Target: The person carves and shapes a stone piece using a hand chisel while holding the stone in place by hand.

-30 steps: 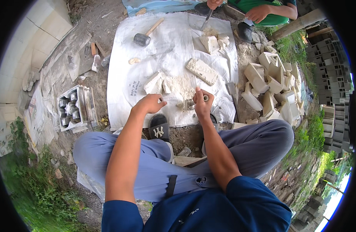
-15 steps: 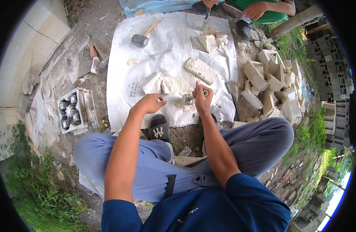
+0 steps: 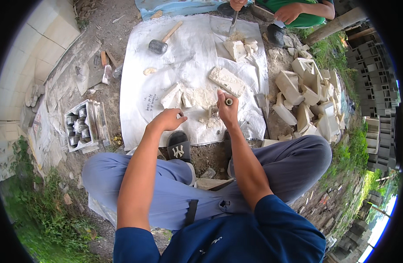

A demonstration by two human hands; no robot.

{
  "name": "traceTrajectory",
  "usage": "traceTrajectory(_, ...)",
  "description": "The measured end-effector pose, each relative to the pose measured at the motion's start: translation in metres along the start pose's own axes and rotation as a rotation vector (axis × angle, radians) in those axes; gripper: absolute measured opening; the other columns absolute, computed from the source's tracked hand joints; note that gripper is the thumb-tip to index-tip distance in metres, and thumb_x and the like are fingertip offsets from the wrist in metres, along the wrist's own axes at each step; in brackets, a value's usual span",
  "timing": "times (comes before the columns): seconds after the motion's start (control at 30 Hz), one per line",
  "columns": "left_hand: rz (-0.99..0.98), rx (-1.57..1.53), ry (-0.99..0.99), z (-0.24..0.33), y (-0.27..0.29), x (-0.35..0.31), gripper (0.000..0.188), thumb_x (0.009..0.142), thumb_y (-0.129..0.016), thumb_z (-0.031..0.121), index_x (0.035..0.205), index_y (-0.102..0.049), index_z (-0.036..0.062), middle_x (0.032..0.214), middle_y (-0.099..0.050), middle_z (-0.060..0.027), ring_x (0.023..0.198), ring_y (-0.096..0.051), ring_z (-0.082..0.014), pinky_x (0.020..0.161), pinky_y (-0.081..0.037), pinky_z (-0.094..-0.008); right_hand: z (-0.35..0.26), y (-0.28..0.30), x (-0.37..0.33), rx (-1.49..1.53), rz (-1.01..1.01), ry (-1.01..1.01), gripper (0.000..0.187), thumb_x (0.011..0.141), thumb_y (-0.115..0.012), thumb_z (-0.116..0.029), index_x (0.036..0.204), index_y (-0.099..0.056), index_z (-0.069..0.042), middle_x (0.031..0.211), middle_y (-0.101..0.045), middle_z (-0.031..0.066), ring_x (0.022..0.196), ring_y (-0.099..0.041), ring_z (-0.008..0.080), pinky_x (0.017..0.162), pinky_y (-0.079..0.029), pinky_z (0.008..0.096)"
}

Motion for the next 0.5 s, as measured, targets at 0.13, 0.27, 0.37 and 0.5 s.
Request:
traceTrajectory(0.13,0.014,0.03,-0.051,0.013,0.007,-0.002,0.042,0.1,-0.058,0.041,0.122,-0.068,0.006,0.113,-0.071,-0.0216,0.108,-0.067,-0.0369,0.093,-0.052,-0.0428,-0.065,0.004,-0.001,0.083,-0.019,0.07,0.053,0.104,-0.059,-0.024,0.057,-0.044,-0.005,0.053,-0.039,-0.0044,0.05,-0.032,0.0052,0.046,-0.023,0.0285)
traceTrajectory(0.27,0.016,0.001,-0.001,0.004,0.012,-0.006,0.042,0.1,-0.058,0.041,0.123,-0.067,0.0063,0.114,-0.07,-0.0218,0.108,-0.067,-0.0365,0.094,-0.052,-0.0427,-0.053,0.008,-0.001,0.13,0.027,0.069,0.053,0.104,-0.059,-0.024,0.058,-0.042,-0.005,0.054,-0.039,-0.0049,0.052,-0.033,0.0047,0.046,-0.024,0.029)
traceTrajectory(0.37,-0.012,-0.009,-0.02,0.014,0.007,0.006,0.043,0.099,-0.059,0.042,0.123,-0.067,0.0063,0.114,-0.07,-0.0227,0.107,-0.067,-0.0364,0.094,-0.051,-0.0427,0.03,0.026,-0.01,-0.064,0.098,0.114,0.053,0.104,-0.058,-0.022,0.057,-0.042,-0.004,0.053,-0.038,-0.0043,0.052,-0.033,0.0053,0.046,-0.024,0.0293)
traceTrajectory(0.5,0.039,-0.01,-0.032,0.001,0.007,-0.001,0.044,0.098,-0.06,0.043,0.123,-0.067,0.0063,0.112,-0.07,-0.0237,0.107,-0.067,-0.0365,0.094,-0.052,-0.0423,0.008,0.02,0.005,0.214,0.127,0.05,0.052,0.104,-0.056,-0.019,0.056,-0.043,-0.006,0.051,-0.04,-0.001,0.047,-0.032,0.0082,0.046,-0.023,0.0294)
Point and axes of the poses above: each hand's wrist, its own x-axis towards the middle knuckle, its own y-axis out of the back of the hand, z = x × y, the point moved 9 cm from there along x, towards the middle knuckle
